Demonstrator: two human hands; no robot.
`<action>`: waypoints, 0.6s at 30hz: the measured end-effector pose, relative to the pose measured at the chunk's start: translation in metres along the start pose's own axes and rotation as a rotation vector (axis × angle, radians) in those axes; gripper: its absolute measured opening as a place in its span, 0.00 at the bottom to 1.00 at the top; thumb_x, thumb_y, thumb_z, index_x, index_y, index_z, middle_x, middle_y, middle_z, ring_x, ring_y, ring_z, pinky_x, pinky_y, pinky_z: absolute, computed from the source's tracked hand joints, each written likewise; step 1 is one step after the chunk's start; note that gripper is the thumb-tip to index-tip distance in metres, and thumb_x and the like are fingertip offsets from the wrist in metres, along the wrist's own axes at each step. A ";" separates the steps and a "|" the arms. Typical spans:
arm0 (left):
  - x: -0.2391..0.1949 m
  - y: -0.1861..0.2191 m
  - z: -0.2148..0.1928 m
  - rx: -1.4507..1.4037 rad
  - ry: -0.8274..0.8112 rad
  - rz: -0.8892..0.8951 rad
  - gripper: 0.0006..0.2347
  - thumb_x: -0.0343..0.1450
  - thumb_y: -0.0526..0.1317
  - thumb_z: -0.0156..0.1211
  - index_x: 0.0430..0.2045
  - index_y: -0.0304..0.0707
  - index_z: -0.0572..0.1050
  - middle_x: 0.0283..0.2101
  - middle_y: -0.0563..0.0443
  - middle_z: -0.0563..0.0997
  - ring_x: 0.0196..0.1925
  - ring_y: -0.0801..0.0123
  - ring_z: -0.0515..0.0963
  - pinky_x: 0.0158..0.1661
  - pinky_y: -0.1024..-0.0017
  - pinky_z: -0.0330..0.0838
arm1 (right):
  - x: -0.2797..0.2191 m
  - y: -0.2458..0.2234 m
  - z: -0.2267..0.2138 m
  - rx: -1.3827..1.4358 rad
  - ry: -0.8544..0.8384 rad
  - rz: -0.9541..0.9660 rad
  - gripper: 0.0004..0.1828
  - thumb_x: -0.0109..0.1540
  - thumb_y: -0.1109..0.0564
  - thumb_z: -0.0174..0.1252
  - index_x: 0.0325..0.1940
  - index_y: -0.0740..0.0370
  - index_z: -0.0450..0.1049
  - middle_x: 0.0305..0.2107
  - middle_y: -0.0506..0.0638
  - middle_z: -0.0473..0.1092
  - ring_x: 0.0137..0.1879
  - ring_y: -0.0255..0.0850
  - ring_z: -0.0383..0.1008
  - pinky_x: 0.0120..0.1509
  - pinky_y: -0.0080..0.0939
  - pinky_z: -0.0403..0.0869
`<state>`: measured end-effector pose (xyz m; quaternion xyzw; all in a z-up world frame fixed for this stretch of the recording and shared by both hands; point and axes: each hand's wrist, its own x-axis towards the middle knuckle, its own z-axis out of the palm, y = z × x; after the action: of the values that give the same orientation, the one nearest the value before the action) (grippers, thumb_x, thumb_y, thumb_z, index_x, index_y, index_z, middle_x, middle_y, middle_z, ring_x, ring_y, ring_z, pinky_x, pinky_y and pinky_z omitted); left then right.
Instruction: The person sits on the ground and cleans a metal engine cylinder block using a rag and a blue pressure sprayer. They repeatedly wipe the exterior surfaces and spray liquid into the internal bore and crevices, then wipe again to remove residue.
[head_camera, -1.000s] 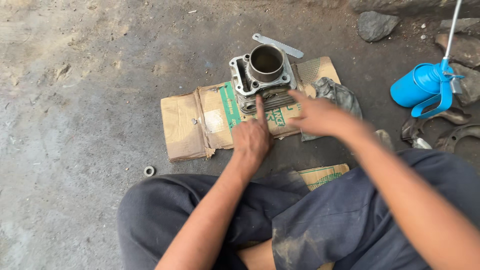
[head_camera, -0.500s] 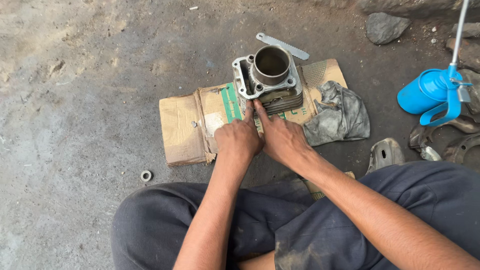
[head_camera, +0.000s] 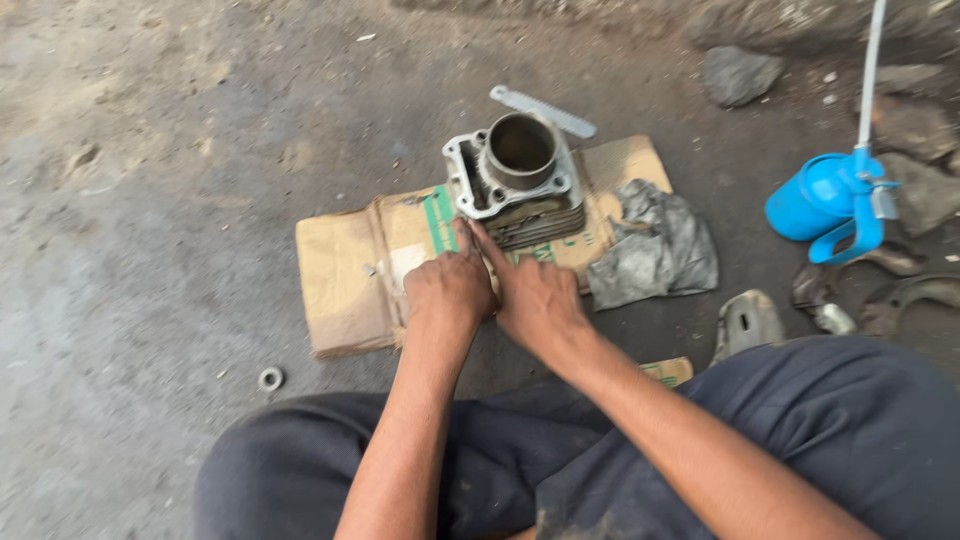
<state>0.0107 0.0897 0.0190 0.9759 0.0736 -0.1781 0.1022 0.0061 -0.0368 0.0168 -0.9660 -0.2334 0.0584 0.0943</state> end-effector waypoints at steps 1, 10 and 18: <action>0.004 0.004 -0.001 -0.018 -0.032 0.006 0.36 0.70 0.41 0.50 0.72 0.22 0.43 0.45 0.36 0.83 0.43 0.53 0.84 0.41 0.59 0.76 | -0.004 0.002 0.000 -0.033 0.046 0.014 0.57 0.55 0.58 0.64 0.81 0.36 0.39 0.24 0.62 0.75 0.30 0.60 0.79 0.36 0.61 0.77; -0.027 0.036 -0.010 0.137 0.014 -0.026 0.34 0.73 0.40 0.55 0.72 0.18 0.48 0.34 0.46 0.86 0.31 0.65 0.85 0.35 0.58 0.67 | -0.009 0.048 -0.029 0.012 -0.149 0.414 0.53 0.62 0.52 0.62 0.82 0.37 0.36 0.27 0.59 0.74 0.30 0.50 0.77 0.37 0.52 0.75; -0.027 0.051 -0.011 0.106 -0.019 0.001 0.44 0.71 0.55 0.59 0.72 0.17 0.46 0.29 0.46 0.84 0.27 0.65 0.83 0.25 0.62 0.66 | -0.009 0.045 -0.013 0.126 -0.059 0.451 0.57 0.61 0.50 0.64 0.82 0.52 0.32 0.29 0.62 0.73 0.28 0.48 0.73 0.33 0.51 0.71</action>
<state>-0.0019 0.0394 0.0478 0.9783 0.0628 -0.1908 0.0510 0.0204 -0.0822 0.0210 -0.9839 -0.0100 0.1203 0.1319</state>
